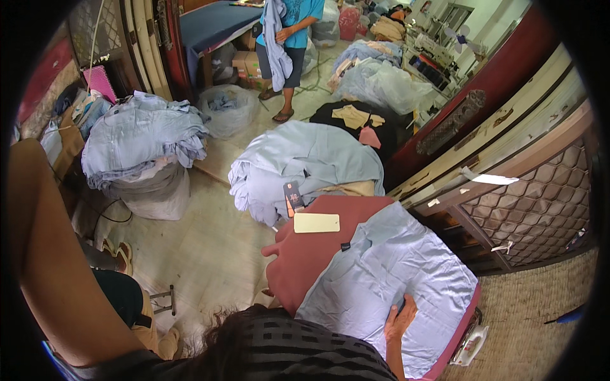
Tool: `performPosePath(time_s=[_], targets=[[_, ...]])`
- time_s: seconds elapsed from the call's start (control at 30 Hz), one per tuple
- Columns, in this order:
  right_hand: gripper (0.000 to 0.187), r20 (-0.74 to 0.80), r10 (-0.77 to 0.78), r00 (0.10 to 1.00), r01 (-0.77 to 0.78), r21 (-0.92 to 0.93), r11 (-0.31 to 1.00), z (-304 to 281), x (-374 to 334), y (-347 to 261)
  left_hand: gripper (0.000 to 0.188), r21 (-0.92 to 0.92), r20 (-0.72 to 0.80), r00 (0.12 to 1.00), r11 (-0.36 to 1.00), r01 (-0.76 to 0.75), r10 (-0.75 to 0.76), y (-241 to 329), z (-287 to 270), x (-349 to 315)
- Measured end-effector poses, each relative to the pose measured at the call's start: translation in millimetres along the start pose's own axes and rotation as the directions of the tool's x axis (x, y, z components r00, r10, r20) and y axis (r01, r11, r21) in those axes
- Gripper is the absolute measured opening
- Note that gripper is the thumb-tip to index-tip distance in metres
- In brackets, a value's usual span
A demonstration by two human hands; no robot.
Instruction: The person irons a blue shirt on a pink ironing board, smoothing the fabric with their hands and pressing sections with an iron before folding the garment.
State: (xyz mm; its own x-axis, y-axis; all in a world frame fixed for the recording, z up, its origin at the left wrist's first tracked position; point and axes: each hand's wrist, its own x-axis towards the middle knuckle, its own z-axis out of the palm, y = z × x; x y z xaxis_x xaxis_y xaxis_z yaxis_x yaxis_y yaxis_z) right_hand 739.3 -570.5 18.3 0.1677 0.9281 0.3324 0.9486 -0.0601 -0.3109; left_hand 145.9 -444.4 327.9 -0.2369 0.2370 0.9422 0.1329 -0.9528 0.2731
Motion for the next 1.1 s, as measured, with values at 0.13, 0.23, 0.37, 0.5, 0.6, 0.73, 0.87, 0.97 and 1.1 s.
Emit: performPosePath(time_s=[0.13,0.23,0.37,0.5,0.6,0.73,0.87,0.97,1.1], targets=[[0.058,-0.002,0.003,1.0,-0.003,0.011,1.0,-1.5,-1.7,-3.1,0.032,-0.022,0.021,0.999,0.999,-0.028,0.028,12.4,18.9,5.2],[0.057,0.0,-0.003,1.0,0.003,0.029,1.0,-5.8,-2.3,-4.6,0.033,-0.059,0.043,0.997,0.997,-0.058,0.061,24.0,36.1,9.1],[0.055,0.014,0.003,1.0,-0.004,0.068,0.998,-10.2,4.6,-10.0,0.033,-0.116,0.087,0.99,0.988,-0.099,0.11,36.5,54.2,22.4],[0.053,-0.001,-0.045,0.999,0.044,0.115,0.992,7.6,6.4,-15.8,0.034,-0.095,0.182,0.979,0.992,-0.081,0.097,49.2,74.8,47.8],[0.052,-0.009,0.037,0.999,-0.037,-0.007,0.999,-8.3,-5.0,-1.3,0.034,-0.208,0.161,0.986,0.975,0.077,-0.044,-45.3,90.4,25.0],[0.052,-0.006,0.016,1.0,-0.016,-0.021,1.0,2.6,-0.4,-1.8,0.035,-0.047,0.214,0.911,0.928,0.37,-0.353,-143.6,105.5,-13.0],[0.052,0.002,0.111,0.994,-0.11,-0.1,0.989,6.5,1.3,-18.9,0.034,0.396,0.282,0.664,0.714,0.577,-0.693,-308.1,102.7,-174.3],[0.053,-0.045,0.244,0.969,-0.248,-0.179,0.952,13.7,9.0,-40.9,0.031,0.45,0.52,0.46,0.689,0.568,-0.719,-345.5,107.9,-268.3],[0.05,-0.166,0.307,0.937,-0.342,-0.261,0.902,31.3,3.9,-54.9,0.037,0.726,0.541,0.252,0.597,0.341,-0.802,-354.8,134.0,-336.1]])
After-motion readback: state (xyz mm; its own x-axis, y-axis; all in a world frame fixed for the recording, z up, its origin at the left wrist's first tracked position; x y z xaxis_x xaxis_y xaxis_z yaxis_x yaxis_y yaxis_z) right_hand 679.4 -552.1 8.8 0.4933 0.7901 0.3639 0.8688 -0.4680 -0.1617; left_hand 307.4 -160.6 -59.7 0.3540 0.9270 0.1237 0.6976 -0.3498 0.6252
